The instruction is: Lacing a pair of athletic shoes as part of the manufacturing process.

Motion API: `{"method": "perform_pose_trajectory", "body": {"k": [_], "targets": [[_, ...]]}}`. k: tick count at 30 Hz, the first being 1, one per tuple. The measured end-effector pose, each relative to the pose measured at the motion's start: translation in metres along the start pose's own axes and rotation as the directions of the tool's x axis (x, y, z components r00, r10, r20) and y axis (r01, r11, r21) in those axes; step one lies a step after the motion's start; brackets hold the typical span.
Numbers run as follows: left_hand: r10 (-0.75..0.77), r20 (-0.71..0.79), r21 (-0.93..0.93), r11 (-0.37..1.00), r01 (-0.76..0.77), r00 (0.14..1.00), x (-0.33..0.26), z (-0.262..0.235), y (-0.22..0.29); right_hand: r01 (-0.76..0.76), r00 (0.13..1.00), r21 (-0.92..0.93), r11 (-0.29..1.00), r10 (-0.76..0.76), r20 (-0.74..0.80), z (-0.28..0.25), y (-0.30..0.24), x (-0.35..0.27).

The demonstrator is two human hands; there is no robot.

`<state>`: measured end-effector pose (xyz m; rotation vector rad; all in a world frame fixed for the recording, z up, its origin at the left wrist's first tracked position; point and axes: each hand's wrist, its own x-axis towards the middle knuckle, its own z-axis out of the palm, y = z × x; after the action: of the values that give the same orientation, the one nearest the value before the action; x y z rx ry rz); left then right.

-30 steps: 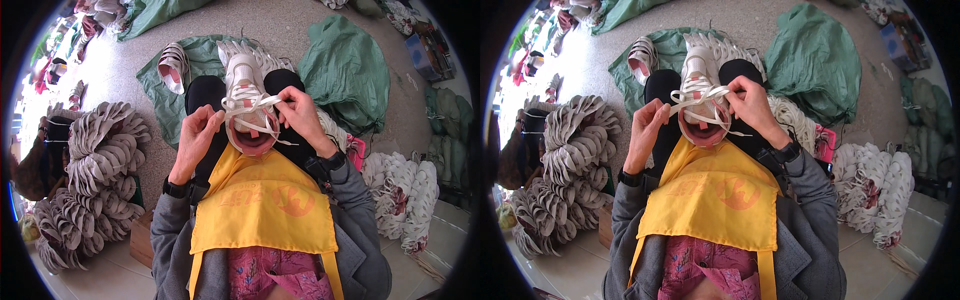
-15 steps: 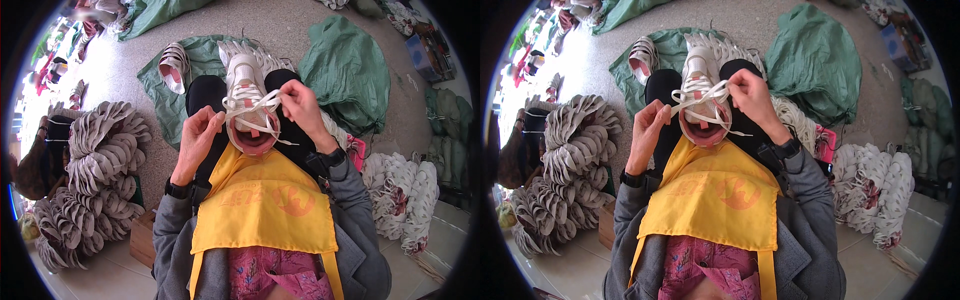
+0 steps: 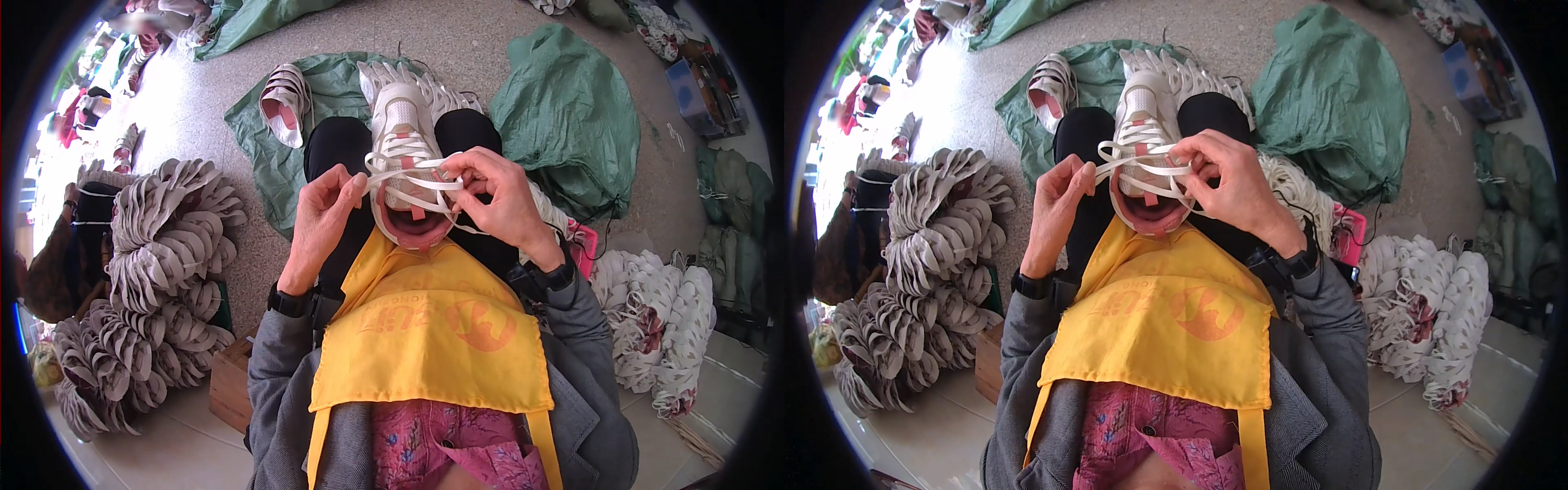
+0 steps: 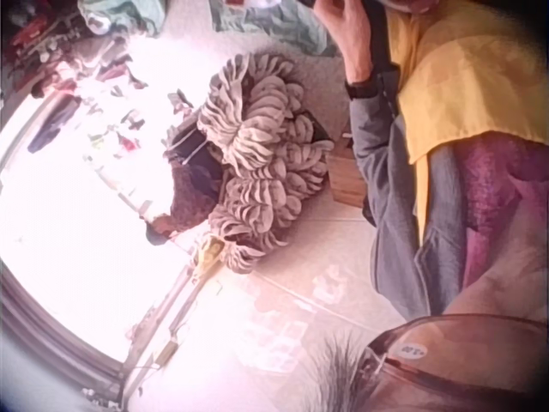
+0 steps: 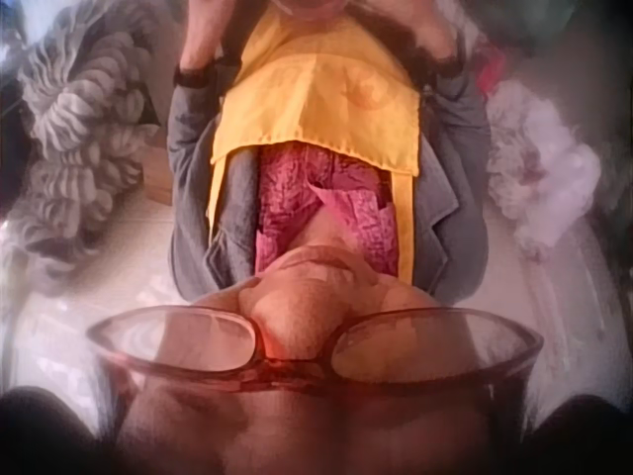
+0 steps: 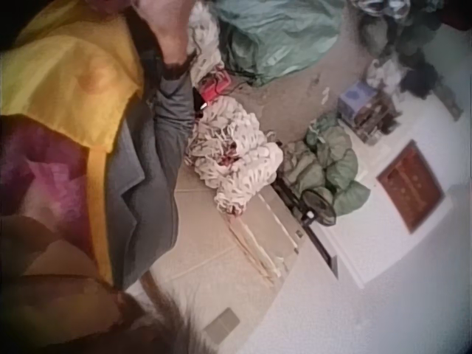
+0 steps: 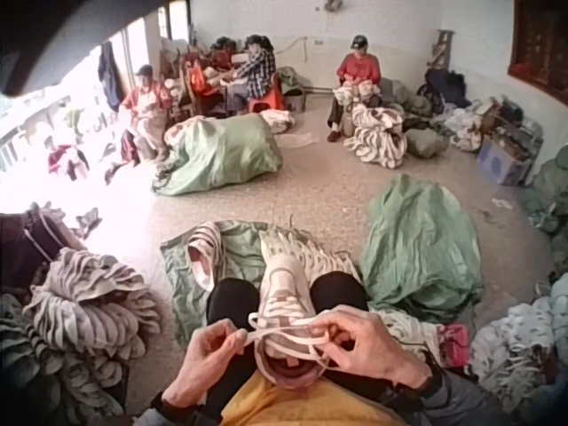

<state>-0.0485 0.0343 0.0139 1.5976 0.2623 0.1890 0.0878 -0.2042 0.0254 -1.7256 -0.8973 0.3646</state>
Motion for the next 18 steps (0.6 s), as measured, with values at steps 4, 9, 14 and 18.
{"method": "perform_pose_trajectory", "body": {"k": [4,9,14,18], "targets": [[-0.003,0.007,0.017,1.000,0.003,1.000,0.002,-0.001,-0.001,-0.155,0.987,0.222,0.963,0.139,0.087,-0.012,0.013,0.007],[-0.017,0.006,0.031,0.999,0.017,1.000,0.003,-0.004,-0.003,-0.254,0.960,0.177,0.951,0.226,0.164,-0.027,0.020,0.021],[-0.016,0.018,0.051,0.999,0.015,1.000,0.006,-0.005,0.000,-0.074,0.984,-0.162,0.984,0.098,0.145,-0.033,0.009,0.028],[-0.029,0.016,0.111,0.993,0.027,0.999,0.007,-0.006,0.000,0.068,0.977,-0.365,0.929,0.012,0.211,-0.038,-0.004,0.035]]}}
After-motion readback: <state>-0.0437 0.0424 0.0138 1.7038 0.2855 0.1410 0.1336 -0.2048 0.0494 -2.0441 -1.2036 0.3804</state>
